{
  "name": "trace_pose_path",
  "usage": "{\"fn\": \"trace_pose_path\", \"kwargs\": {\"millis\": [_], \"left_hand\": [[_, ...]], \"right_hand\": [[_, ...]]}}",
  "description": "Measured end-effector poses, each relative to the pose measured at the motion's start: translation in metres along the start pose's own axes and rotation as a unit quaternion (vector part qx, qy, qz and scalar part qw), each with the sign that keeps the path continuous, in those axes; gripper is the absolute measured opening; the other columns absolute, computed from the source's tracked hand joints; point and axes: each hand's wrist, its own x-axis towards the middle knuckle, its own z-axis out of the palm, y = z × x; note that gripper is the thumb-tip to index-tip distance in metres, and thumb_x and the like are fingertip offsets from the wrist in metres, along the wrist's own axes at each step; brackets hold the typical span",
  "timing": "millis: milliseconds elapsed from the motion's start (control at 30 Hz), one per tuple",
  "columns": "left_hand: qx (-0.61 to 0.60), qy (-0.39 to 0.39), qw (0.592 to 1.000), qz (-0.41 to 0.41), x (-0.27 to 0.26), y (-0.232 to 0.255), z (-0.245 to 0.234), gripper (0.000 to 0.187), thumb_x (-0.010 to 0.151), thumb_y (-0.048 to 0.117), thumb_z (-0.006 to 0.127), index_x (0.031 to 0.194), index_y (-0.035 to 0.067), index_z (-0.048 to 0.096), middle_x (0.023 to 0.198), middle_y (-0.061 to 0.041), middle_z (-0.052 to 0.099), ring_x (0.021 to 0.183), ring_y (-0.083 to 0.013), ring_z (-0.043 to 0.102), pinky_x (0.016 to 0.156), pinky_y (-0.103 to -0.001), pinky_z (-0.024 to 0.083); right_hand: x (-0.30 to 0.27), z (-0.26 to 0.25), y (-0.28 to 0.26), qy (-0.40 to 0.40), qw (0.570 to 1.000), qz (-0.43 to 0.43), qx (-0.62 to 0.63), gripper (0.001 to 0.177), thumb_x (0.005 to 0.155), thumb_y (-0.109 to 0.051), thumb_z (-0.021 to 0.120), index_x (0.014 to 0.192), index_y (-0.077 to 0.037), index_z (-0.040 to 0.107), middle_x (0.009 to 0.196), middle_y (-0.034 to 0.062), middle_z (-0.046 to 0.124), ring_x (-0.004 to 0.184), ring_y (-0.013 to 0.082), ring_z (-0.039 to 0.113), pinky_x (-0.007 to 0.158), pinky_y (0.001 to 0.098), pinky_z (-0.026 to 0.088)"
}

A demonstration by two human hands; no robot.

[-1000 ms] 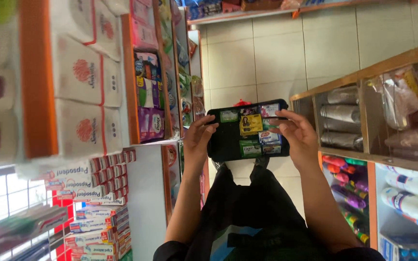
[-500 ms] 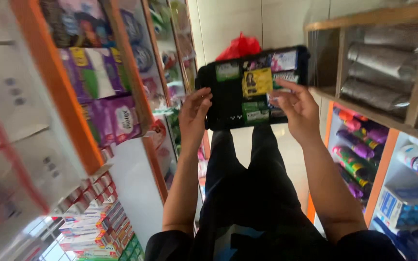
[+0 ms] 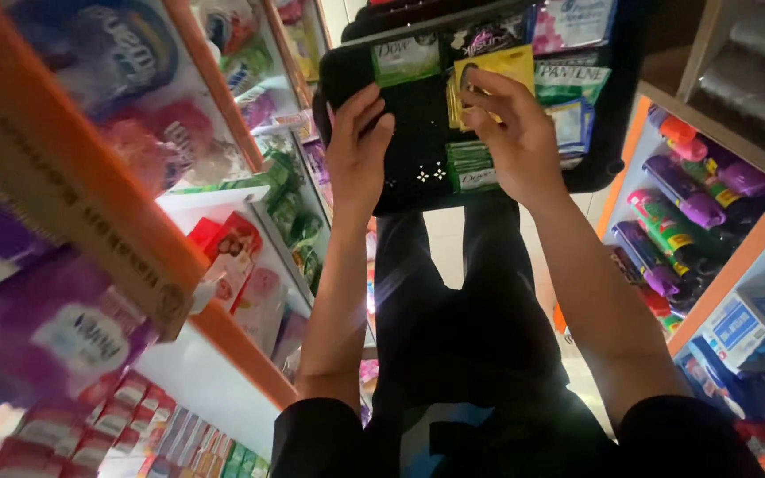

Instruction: The person repeatedly picks up small boxes of soap and shampoo from a black tray and places them into a cardboard box on a shelf. The person handles the items one at a time, moving between the tray and the shelf throughout the clip.

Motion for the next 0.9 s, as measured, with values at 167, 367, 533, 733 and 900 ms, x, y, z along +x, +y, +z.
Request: {"fn": "trace_pose_path", "kwargs": {"millis": [167,367,533,733,900], "left_hand": [[0.026,-0.019,0.999,0.003,0.022,-0.015,0.014,0.044,0.115,0.033,0.065,0.156,0.026,0.053,0.168,-0.004,0.043,0.157,-0.0325,0.051,0.123,-0.048,0.063],[0.098,0.020,0.995,-0.027,0.042,-0.040,0.020,0.045,0.110,0.036,0.068,0.153,0.027,0.058,0.167,-0.009,0.044,0.159,-0.0289,0.047,0.123,-0.047,0.051],[0.121,0.014,0.991,-0.048,0.043,-0.035,0.023,0.048,0.109,0.033,0.069,0.155,0.024,0.056,0.167,-0.005,0.049,0.160,-0.0276,0.047,0.125,-0.050,0.046],[0.103,0.068,0.992,0.006,0.044,-0.038,0.028,0.038,0.107,0.019,0.070,0.145,0.016,0.064,0.152,-0.008,0.058,0.143,-0.0219,0.061,0.115,-0.036,0.058],[0.068,0.070,0.995,-0.036,0.044,-0.036,0.033,0.031,0.107,0.025,0.069,0.134,0.012,0.078,0.140,-0.006,0.070,0.122,-0.0184,0.073,0.102,-0.032,0.063]], "right_hand": [[0.017,0.011,0.033,-0.046,0.998,0.044,0.016,0.052,0.120,-0.032,0.054,0.164,-0.010,0.038,0.173,0.0141,0.038,0.162,0.0392,0.043,0.134,0.0576,0.050],[0.029,0.023,0.077,-0.067,0.994,0.077,0.036,0.060,0.119,-0.041,0.051,0.169,-0.013,0.032,0.180,0.0167,0.026,0.170,0.0398,0.022,0.137,0.0579,0.042],[0.038,0.037,0.070,-0.067,0.989,0.129,-0.003,0.069,0.115,-0.056,0.042,0.170,-0.014,0.034,0.181,0.0146,0.023,0.169,0.0345,0.027,0.137,0.0506,0.037],[0.042,0.040,0.070,-0.086,0.985,0.148,0.000,0.091,0.104,-0.078,0.035,0.171,-0.016,0.027,0.182,0.0200,0.015,0.170,0.0433,0.019,0.140,0.0569,0.028],[0.042,0.041,0.067,-0.078,0.985,0.150,0.032,0.095,0.103,-0.078,0.037,0.171,-0.013,0.027,0.181,0.0159,0.019,0.171,0.0353,0.015,0.140,0.0526,0.028]]}}
